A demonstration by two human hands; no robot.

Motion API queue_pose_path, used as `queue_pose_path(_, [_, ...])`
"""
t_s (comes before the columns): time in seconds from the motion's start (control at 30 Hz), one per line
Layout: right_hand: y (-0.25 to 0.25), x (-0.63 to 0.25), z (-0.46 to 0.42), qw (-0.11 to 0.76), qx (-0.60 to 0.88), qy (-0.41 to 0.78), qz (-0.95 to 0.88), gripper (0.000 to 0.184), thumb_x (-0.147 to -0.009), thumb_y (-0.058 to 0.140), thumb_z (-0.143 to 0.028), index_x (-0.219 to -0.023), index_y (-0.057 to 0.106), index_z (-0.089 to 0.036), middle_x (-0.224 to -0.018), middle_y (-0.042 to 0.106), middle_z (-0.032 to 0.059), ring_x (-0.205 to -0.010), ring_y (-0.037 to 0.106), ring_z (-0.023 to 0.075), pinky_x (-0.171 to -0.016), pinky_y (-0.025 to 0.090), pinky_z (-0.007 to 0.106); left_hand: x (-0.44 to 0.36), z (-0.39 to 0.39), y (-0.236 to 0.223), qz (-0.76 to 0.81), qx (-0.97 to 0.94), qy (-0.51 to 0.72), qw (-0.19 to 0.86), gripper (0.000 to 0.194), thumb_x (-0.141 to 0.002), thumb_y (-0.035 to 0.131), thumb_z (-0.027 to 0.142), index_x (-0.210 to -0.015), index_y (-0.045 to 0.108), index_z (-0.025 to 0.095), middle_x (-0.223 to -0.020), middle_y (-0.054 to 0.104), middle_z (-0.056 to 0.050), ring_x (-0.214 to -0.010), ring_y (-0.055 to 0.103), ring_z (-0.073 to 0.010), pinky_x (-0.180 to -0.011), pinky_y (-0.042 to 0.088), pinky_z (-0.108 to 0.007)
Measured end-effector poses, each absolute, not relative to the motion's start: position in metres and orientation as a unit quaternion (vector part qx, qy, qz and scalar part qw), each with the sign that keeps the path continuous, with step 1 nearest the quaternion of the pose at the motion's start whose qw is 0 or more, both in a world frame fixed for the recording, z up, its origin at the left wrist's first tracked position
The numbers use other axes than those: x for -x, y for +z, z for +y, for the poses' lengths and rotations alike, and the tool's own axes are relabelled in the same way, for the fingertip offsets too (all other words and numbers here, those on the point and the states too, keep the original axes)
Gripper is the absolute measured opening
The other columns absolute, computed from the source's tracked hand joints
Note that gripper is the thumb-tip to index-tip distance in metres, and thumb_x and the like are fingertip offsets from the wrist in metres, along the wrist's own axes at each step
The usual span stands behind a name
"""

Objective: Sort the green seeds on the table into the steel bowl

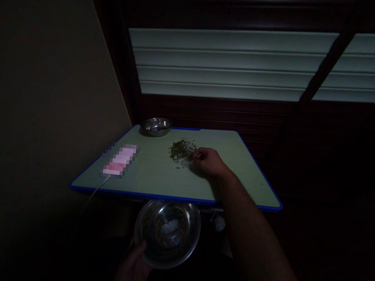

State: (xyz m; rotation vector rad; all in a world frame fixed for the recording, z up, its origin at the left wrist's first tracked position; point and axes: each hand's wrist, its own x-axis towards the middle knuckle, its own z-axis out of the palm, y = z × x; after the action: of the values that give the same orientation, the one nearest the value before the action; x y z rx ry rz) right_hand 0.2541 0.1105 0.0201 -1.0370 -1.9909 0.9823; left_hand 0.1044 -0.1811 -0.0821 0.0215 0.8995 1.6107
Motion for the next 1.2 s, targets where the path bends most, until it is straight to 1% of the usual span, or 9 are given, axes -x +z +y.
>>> queue_pose_path(0.17, [0.026, -0.254, 0.104, 0.293, 0.435, 0.394, -0.755, 0.022, -0.061, 0.071, -0.016, -0.082, 0.066, -0.015, -0.059, 0.062, -0.0007, -0.048, 0.051, 0.0096, -0.044, 0.035, 0.019, -0.105, -0.181, -0.084, 0.384, -0.019, 0.696, 0.607, 0.084, -0.072, 0.076, 0.031, -0.146, 0.038, 0.042, -0.143, 0.059, -0.003, -0.128, 0.055, -0.0309, -0.109, 0.040, -0.048])
queue_pose_path(0.33, [0.029, -0.250, 0.098, 0.283, 0.434, 0.419, -0.746, 0.025, -0.060, 0.071, -0.013, -0.084, 0.064, -0.015, -0.056, 0.060, -0.0027, -0.044, 0.049, 0.0083, -0.041, 0.034, 0.018, -0.106, -0.181, -0.077, 0.393, -0.028, 0.691, 0.606, 0.077, -0.077, 0.072, 0.030, -0.146, 0.039, 0.041, -0.140, 0.062, -0.003, -0.128, 0.055, -0.0293, -0.109, 0.039, -0.047])
queue_pose_path(0.5, [0.027, -0.248, 0.099, 0.282, 0.426, 0.397, -0.763, 0.027, -0.059, 0.070, -0.013, -0.085, 0.067, -0.014, -0.059, 0.062, -0.0020, -0.047, 0.050, 0.0085, -0.044, 0.036, 0.019, -0.105, -0.182, -0.079, 0.391, -0.019, 0.693, 0.605, 0.078, -0.074, 0.075, 0.029, -0.144, 0.042, 0.041, -0.143, 0.059, -0.003, -0.129, 0.053, -0.0314, -0.109, 0.039, -0.049])
queue_pose_path(0.6, [0.026, -0.247, 0.099, 0.276, 0.422, 0.384, -0.773, 0.026, -0.060, 0.069, -0.015, -0.086, 0.068, -0.014, -0.060, 0.062, -0.0025, -0.048, 0.051, 0.0085, -0.046, 0.038, 0.019, -0.105, -0.181, -0.081, 0.384, -0.022, 0.695, 0.607, 0.080, -0.073, 0.076, 0.031, -0.144, 0.042, 0.042, -0.143, 0.059, -0.003, -0.129, 0.054, -0.0311, -0.109, 0.039, -0.049])
queue_pose_path(0.77, [0.027, -0.245, 0.097, 0.261, 0.433, 0.364, -0.782, 0.029, -0.062, 0.069, -0.019, -0.091, 0.070, -0.014, -0.064, 0.064, -0.0016, -0.052, 0.054, 0.0101, -0.048, 0.039, 0.020, -0.107, -0.181, -0.078, 0.385, -0.030, 0.697, 0.605, 0.080, -0.073, 0.076, 0.033, -0.144, 0.041, 0.041, -0.141, 0.061, -0.002, -0.128, 0.054, -0.0303, -0.108, 0.040, -0.048])
queue_pose_path(0.87, [0.026, -0.244, 0.098, 0.261, 0.429, 0.366, -0.784, 0.033, -0.063, 0.068, -0.019, -0.096, 0.072, -0.013, -0.067, 0.066, -0.0003, -0.055, 0.055, 0.0110, -0.050, 0.040, 0.020, -0.107, -0.181, -0.076, 0.392, -0.024, 0.695, 0.603, 0.081, -0.072, 0.077, 0.033, -0.144, 0.042, 0.040, -0.140, 0.062, -0.003, -0.128, 0.055, -0.0313, -0.108, 0.040, -0.049])
queue_pose_path(1.03, [0.023, -0.244, 0.101, 0.281, 0.403, 0.339, -0.803, 0.032, -0.065, 0.069, -0.018, -0.096, 0.075, -0.013, -0.072, 0.069, 0.0011, -0.063, 0.058, 0.0121, -0.058, 0.044, 0.021, -0.108, -0.182, -0.074, 0.389, -0.034, 0.697, 0.601, 0.077, -0.073, 0.076, 0.033, -0.143, 0.044, 0.040, -0.142, 0.060, -0.003, -0.129, 0.053, -0.0315, -0.109, 0.040, -0.050])
queue_pose_path(1.2, [0.022, -0.244, 0.101, 0.286, 0.378, 0.328, -0.817, 0.032, -0.067, 0.070, -0.019, -0.098, 0.078, -0.014, -0.078, 0.073, 0.0038, -0.068, 0.061, 0.0149, -0.066, 0.048, 0.026, -0.109, -0.181, -0.073, 0.397, -0.028, 0.698, 0.595, 0.075, -0.075, 0.075, 0.032, -0.143, 0.044, 0.041, -0.140, 0.062, -0.003, -0.129, 0.054, -0.0303, -0.108, 0.040, -0.048])
